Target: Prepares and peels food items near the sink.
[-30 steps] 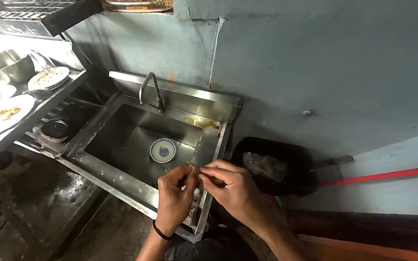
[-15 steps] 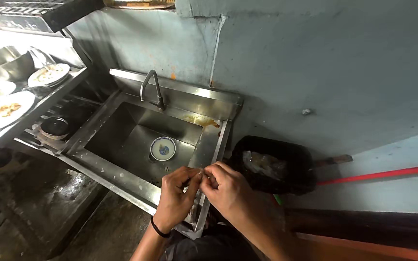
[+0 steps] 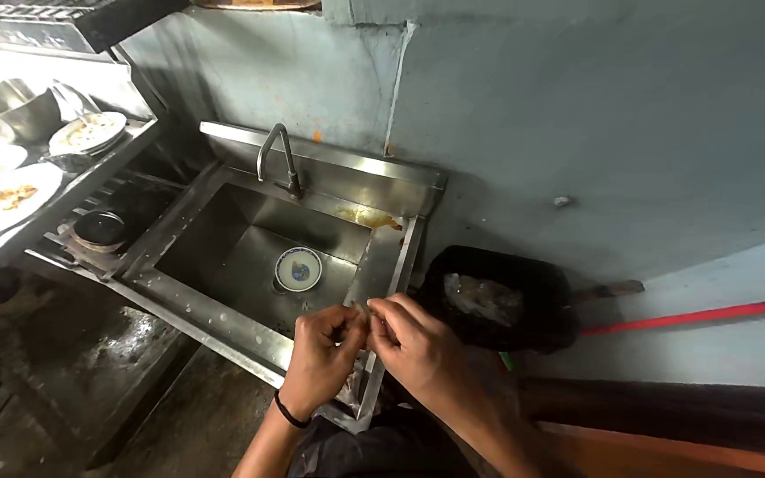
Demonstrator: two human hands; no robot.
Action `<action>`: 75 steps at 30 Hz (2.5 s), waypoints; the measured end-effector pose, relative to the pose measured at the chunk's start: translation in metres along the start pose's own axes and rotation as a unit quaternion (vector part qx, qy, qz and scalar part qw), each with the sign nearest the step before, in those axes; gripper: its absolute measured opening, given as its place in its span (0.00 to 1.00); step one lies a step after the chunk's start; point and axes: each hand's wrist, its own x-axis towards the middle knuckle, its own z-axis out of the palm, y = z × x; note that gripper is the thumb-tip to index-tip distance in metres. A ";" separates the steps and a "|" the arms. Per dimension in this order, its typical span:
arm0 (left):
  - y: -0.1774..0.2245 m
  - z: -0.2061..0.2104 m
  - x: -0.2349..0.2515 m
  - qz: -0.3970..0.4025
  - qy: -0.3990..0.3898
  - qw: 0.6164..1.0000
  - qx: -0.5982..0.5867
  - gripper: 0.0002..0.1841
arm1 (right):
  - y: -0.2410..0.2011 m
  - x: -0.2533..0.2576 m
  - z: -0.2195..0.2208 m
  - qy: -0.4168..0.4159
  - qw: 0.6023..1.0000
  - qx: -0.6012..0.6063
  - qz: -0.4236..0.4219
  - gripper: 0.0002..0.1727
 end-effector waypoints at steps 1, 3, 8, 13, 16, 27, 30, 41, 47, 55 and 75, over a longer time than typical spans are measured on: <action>0.002 -0.001 0.001 0.001 -0.001 1.000 0.007 0.08 | -0.001 0.000 -0.001 0.003 1.000 -0.005 -0.014 0.10; 0.007 -0.003 0.001 0.000 -0.014 1.000 0.017 0.09 | -0.001 0.000 -0.005 -0.003 0.999 -0.014 -0.035 0.10; 0.007 -0.009 0.003 0.030 -0.057 0.997 0.034 0.09 | -0.001 -0.001 -0.008 -0.024 0.999 -0.019 -0.040 0.09; 0.002 -0.009 0.004 0.040 -0.050 0.997 0.035 0.08 | 0.004 0.000 -0.005 -0.039 0.998 0.023 -0.032 0.08; 0.001 -0.006 0.004 0.042 -0.043 0.998 0.004 0.09 | 0.008 0.002 -0.005 -0.032 0.998 0.039 -0.046 0.06; 0.010 -0.010 0.011 0.063 -0.045 0.997 0.026 0.09 | 0.013 0.012 -0.019 -0.040 0.987 0.151 -0.020 0.07; 0.012 -0.012 0.013 0.087 -0.066 0.993 0.038 0.09 | 0.016 0.014 -0.016 -0.056 0.974 0.220 0.015 0.04; 0.011 -0.005 0.006 0.073 0.002 0.997 0.003 0.05 | 0.010 0.013 -0.013 0.000 0.983 0.178 0.039 0.05; 0.013 -0.012 0.009 0.063 -0.030 0.997 0.018 0.07 | 0.013 0.021 -0.022 -0.014 0.991 0.112 -0.065 0.13; 0.024 -0.015 0.011 0.087 -0.063 0.990 0.096 0.12 | 0.013 0.020 -0.031 -0.049 0.986 0.075 -0.140 0.12; 0.020 -0.003 0.009 0.100 -0.083 0.990 0.044 0.15 | 0.020 0.001 -0.019 -0.062 0.926 0.369 0.044 0.03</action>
